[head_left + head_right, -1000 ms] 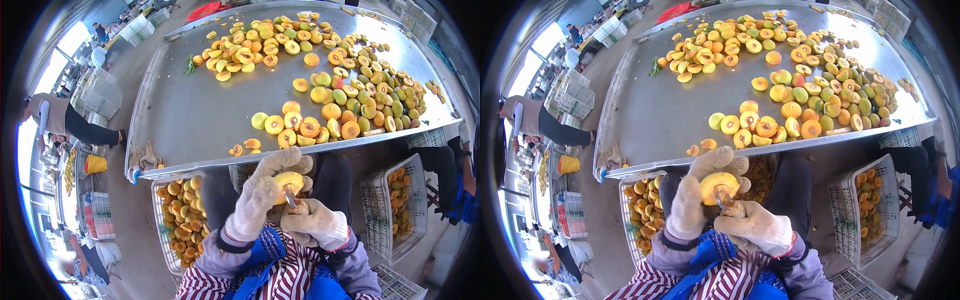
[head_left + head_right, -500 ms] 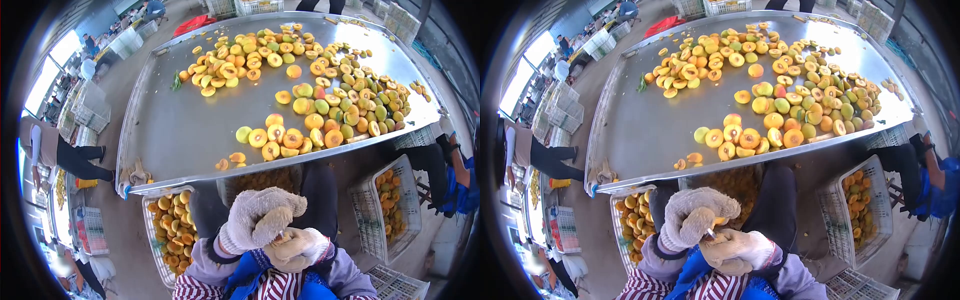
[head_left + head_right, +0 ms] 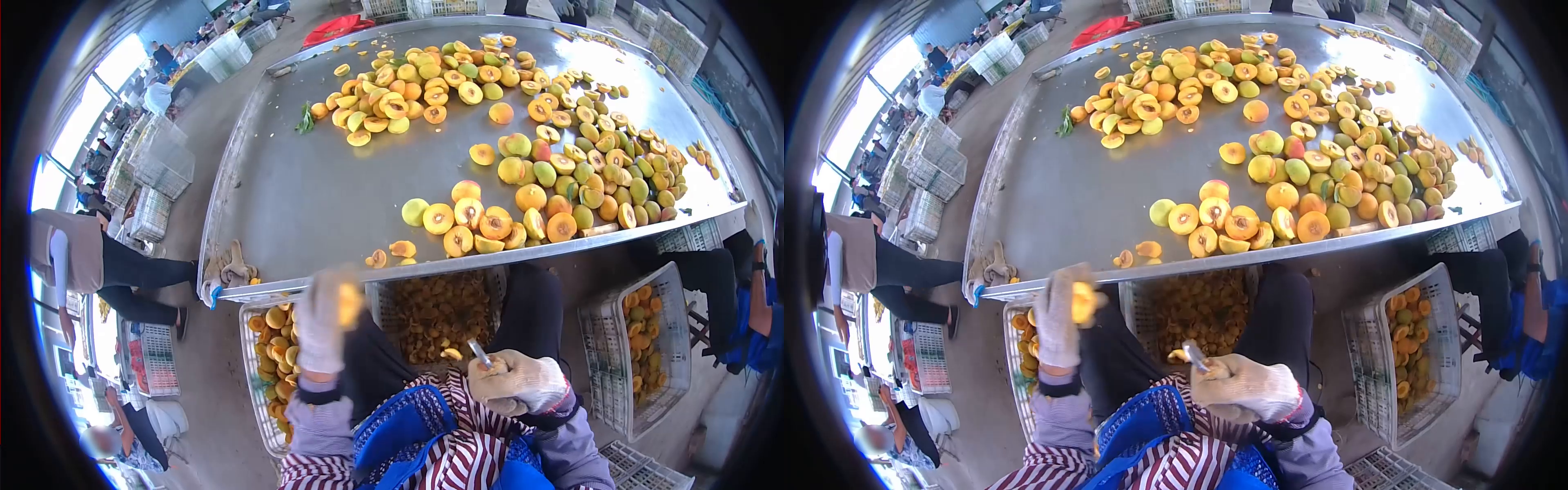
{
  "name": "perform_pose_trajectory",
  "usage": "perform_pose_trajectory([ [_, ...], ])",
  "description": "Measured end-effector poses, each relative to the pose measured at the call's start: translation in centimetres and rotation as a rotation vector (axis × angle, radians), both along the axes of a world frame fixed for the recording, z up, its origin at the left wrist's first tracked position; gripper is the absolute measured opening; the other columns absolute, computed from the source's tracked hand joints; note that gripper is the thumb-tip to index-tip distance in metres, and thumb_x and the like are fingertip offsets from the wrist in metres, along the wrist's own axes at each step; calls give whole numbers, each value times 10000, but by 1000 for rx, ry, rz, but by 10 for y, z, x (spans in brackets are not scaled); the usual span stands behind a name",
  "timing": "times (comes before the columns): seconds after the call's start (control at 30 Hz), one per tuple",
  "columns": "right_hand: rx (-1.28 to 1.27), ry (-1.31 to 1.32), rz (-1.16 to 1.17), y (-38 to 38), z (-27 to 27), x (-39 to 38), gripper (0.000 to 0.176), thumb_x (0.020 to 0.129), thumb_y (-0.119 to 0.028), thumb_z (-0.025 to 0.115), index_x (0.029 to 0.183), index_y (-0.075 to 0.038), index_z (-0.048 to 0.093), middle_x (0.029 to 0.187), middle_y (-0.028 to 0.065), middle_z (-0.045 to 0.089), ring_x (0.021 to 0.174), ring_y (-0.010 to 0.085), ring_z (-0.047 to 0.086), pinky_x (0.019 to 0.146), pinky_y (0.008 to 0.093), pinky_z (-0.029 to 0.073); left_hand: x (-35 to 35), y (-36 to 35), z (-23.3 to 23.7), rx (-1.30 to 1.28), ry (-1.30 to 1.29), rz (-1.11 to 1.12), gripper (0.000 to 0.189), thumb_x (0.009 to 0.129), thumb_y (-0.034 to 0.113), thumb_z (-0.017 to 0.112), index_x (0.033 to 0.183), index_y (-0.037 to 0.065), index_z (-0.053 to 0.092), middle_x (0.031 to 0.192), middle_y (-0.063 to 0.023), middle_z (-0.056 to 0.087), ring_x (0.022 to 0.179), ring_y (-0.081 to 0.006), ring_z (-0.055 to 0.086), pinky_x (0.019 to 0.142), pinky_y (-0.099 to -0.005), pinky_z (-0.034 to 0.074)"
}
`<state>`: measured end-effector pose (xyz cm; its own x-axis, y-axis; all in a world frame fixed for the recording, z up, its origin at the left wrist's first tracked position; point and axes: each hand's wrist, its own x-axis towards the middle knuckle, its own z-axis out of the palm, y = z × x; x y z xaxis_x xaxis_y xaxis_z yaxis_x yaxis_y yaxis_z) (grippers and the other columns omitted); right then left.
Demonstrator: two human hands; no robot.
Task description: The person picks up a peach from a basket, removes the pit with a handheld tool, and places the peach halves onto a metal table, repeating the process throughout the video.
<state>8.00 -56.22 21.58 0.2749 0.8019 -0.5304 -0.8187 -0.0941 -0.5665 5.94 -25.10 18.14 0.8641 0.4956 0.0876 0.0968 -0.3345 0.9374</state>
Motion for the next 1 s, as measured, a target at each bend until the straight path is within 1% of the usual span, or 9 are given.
perform_pose_trajectory([
  [0.07, -14, 13, 28, 0, -9, 2, 206, 921, -197, 679, 823, -50, 573, 590, -20, 467, 429, 64, 415, 369, 212, 284, -10, 48, 1, 692, 361, 31, 330, 947, 342, 597, 1030, 48, 723, 1025, -143, 724, 908, -333, 699, 751, -376, 550],
  [0.17, -29, -99, 154, 19, -4, 7, 306, 964, -319, 640, 764, -113, 534, 576, -47, 472, 425, 53, 404, 386, 228, 286, -6, 56, -19, 1082, 211, 25, 262, 884, 276, 634, 1010, 72, 740, 1129, -163, 691, 1128, -390, 605, 967, -436, 479],
  [0.27, -34, -243, 225, 44, -4, 4, 318, 957, -314, 634, 746, -110, 513, 575, -41, 469, 438, 55, 399, 412, 234, 293, 39, 35, -20, 727, 185, -201, 374, 878, 384, 641, 1099, 98, 735, 1302, -182, 617, 1231, -375, 558, 1050, -449, 442],
  [0.3, -57, -266, 170, 46, 1, 2, 310, 954, -307, 632, 749, -108, 512, 571, -39, 467, 446, 55, 405, 419, 235, 302, 57, 30, -23, 720, 144, -218, 374, 878, 384, 641, 1099, 98, 735, 1302, -182, 617, 1231, -375, 558, 1050, -449, 442],
  [0.37, -79, -246, 120, 37, 1, 5, 296, 945, -315, 640, 768, -112, 516, 579, -42, 475, 455, 55, 424, 424, 225, 312, 91, 23, -40, 746, 533, -187, 399, 909, 477, 592, 1153, 193, 730, 1339, -145, 596, 1264, -389, 518, 1084, -447, 413],
  [0.57, -236, -160, -14, 20, 5, 10, 256, 945, -316, 630, 802, -136, 518, 613, -54, 480, 450, 49, 414, 406, 214, 323, 128, -28, -50, 730, 594, -768, 527, 948, 570, 488, 1196, 162, 711, 1301, -137, 617, 1222, -356, 548, 1069, -447, 423],
  [0.67, -247, -206, -72, 29, 2, 10, 293, 940, -330, 659, 762, -127, 546, 585, -39, 503, 412, 51, 420, 375, 206, 300, 130, -25, -44, 708, 578, -775, 559, 959, 584, 453, 1177, 140, 714, 1256, -138, 642, 1211, -332, 559, 1070, -436, 418],
  [0.87, -229, -211, -181, 23, -17, 17, 236, 945, -244, 676, 815, -100, 540, 559, -19, 511, 424, 79, 437, 406, 239, 335, 111, -22, -58, 151, 235, -564, 228, 875, 227, 750, 1051, 84, 727, 1024, -102, 735, 933, -237, 709, 858, -340, 547],
  [1.0, -439, -254, -394, 3, -16, 26, 235, 932, -274, 680, 870, -99, 536, 553, -12, 514, 382, 90, 431, 360, 249, 322, 89, -25, -31, 226, -75, -990, 173, 886, 188, 730, 1011, 69, 736, 1058, -107, 730, 996, -216, 692, 883, -328, 536],
])
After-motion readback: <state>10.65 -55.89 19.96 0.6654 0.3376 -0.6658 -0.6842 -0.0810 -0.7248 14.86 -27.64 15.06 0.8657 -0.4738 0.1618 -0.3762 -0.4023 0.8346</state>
